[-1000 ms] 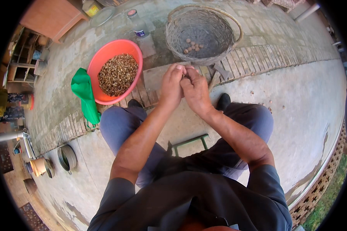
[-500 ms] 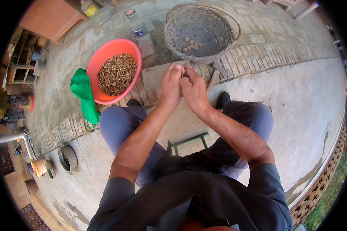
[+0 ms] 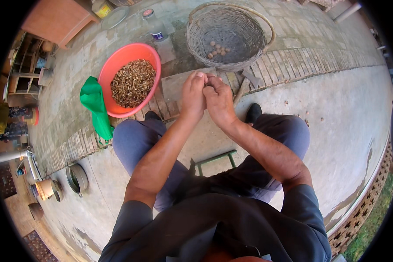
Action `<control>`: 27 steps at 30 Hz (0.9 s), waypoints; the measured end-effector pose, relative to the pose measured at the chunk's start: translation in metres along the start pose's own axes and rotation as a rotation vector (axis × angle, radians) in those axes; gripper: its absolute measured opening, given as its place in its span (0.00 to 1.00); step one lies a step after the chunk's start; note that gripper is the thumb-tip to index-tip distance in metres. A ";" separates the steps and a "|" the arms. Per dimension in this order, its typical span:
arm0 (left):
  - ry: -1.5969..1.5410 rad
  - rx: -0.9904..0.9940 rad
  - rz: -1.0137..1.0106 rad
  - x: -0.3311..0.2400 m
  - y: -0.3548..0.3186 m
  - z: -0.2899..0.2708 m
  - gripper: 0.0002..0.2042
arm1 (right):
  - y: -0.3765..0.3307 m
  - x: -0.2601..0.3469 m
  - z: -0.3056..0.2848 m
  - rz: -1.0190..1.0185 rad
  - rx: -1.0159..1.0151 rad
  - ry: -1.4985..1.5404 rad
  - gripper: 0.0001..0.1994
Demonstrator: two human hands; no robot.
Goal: The person cracks nuts on a block of wood using a hammer and peels them by hand, placing the shells into a bowl.
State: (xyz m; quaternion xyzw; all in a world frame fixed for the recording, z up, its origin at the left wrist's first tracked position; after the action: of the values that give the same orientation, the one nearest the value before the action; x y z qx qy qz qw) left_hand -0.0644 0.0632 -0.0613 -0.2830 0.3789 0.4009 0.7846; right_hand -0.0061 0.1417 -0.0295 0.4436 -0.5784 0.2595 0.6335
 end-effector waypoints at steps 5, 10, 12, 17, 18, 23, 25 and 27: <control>-0.005 0.007 -0.020 0.002 0.000 0.001 0.14 | -0.004 -0.004 -0.001 0.031 -0.034 0.078 0.12; -0.006 -0.021 -0.013 -0.006 0.002 -0.001 0.16 | -0.004 -0.002 0.001 0.124 -0.022 0.201 0.12; -0.049 -0.004 -0.045 -0.013 -0.001 0.010 0.16 | -0.002 -0.005 -0.001 0.152 -0.025 0.318 0.11; 0.003 -0.060 -0.153 -0.025 -0.014 0.018 0.14 | -0.003 0.001 0.000 0.440 -0.035 0.565 0.11; 0.035 -0.071 -0.171 -0.025 -0.014 0.018 0.14 | -0.003 0.001 0.000 0.467 -0.044 0.610 0.11; 0.084 -0.029 -0.167 -0.026 -0.012 0.015 0.15 | -0.001 -0.001 0.002 0.519 -0.020 0.725 0.10; 0.093 -0.029 -0.179 -0.025 -0.011 0.014 0.15 | 0.000 0.000 0.002 0.524 -0.004 0.746 0.09; 0.114 -0.033 -0.188 -0.025 -0.011 0.013 0.15 | -0.001 -0.002 0.002 0.527 0.013 0.753 0.09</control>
State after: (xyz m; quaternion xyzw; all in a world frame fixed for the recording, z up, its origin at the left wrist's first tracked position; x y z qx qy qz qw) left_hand -0.0605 0.0571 -0.0324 -0.3526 0.3878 0.3151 0.7912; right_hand -0.0069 0.1404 -0.0318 0.1599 -0.3994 0.5587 0.7091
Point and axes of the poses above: each hand's wrist, its own y-axis towards the middle knuckle, its own z-axis out of the palm, x = y × z, the point moved 6 cm from there along y, towards the middle knuckle, and after that the axes turned 9 degrees about -z, right-handed, at the moved point
